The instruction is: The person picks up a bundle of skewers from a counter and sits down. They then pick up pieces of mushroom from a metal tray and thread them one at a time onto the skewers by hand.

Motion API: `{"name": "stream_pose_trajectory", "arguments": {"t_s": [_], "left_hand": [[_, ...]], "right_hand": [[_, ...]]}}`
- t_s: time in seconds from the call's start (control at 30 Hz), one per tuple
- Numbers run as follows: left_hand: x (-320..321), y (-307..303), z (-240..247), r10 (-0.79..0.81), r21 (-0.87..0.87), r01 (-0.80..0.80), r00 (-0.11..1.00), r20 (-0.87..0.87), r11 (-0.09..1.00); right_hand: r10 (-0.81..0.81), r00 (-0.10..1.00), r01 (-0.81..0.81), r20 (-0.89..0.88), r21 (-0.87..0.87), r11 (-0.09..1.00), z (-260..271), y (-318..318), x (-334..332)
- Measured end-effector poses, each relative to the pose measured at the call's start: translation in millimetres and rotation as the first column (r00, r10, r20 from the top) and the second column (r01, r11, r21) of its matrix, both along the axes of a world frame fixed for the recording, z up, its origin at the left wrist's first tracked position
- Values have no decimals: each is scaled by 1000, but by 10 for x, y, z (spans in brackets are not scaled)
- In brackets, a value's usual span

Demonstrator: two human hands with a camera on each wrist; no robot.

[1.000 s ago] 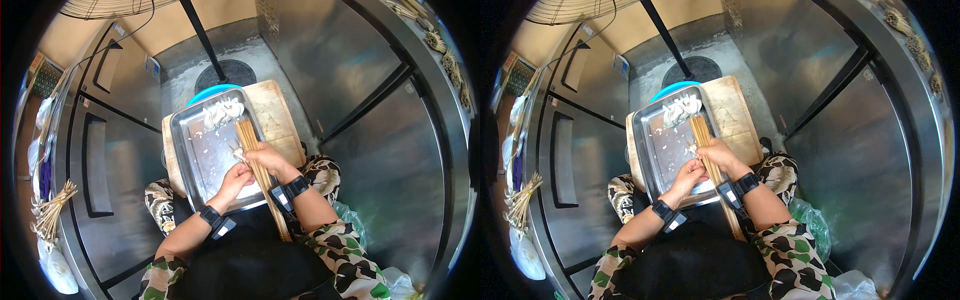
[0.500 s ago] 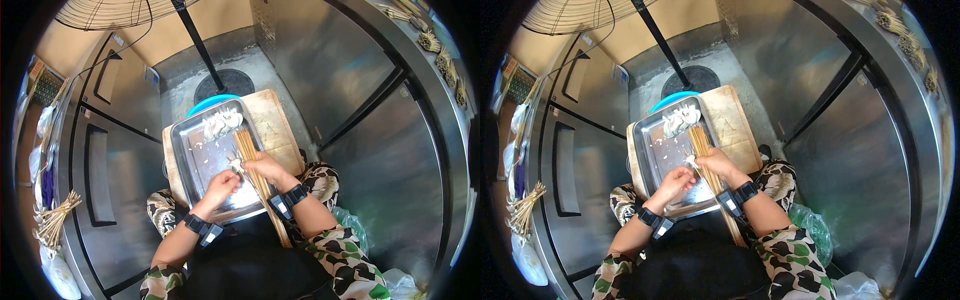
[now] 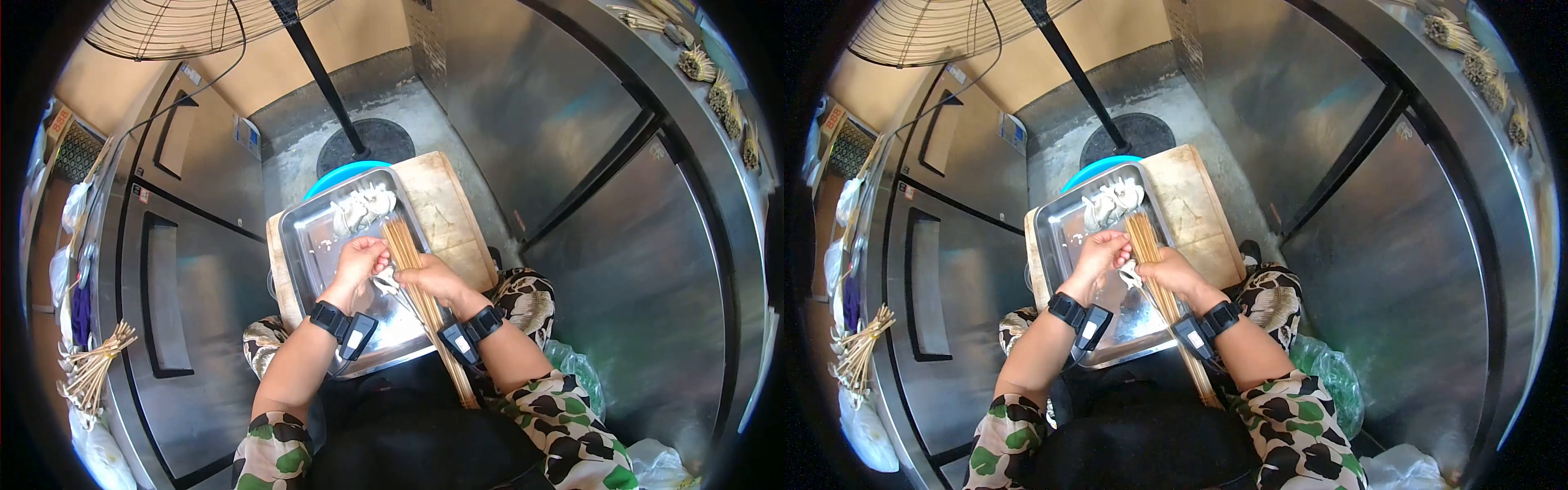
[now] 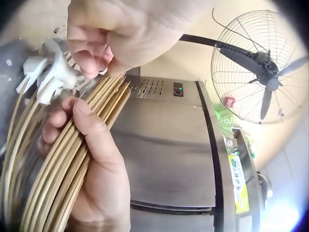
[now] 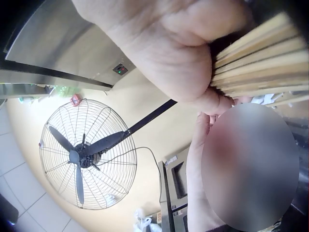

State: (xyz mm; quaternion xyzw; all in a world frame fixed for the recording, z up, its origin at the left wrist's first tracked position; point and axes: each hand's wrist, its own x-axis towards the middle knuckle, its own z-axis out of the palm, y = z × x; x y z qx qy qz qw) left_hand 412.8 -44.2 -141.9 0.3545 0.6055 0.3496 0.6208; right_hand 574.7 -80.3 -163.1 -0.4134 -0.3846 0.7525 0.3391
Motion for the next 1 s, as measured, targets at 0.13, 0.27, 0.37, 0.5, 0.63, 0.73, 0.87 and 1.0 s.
{"name": "stream_pose_trajectory", "arguments": {"t_s": [0.13, 0.27, 0.37, 0.5, 0.63, 0.73, 0.87, 1.0], "left_hand": [[-38, -22, 55, 21, 13, -21, 999, -27, 1000], [-78, -41, 94, 0, 31, 0, 1000, -4, 1000], [-85, -49, 91, -3, 28, 3, 1000, 23, 1000], [-124, -37, 71, -41, 22, 39, 996, 76, 999], [-235, 76, 86, -40, 10, 40, 998, 47, 999], [-522, 320, -100, 141, 139, -122, 980, -138, 983], [-920, 701, -564, 287, 402, -69, 808, -515, 913], [-889, 779, -451, 144, 379, 244, 642, -753, 893]], "right_hand": [[3, 1000, -3, -2, -50, 999, 38, -7, 0], [-18, 1000, 16, -21, -92, 996, 80, -11, 8], [-4, 1000, 2, -23, -100, 995, 127, -12, 26], [-3, 1000, 0, -26, -114, 993, 164, -10, 35], [1, 998, -9, -68, -115, 993, -4, 12, 27], [-4, 999, -2, -46, -135, 991, 37, 10, 23], [-7, 1000, 5, -15, -121, 993, 40, 20, 14], [-16, 999, 12, -35, -122, 992, -47, 26, -5]]}}
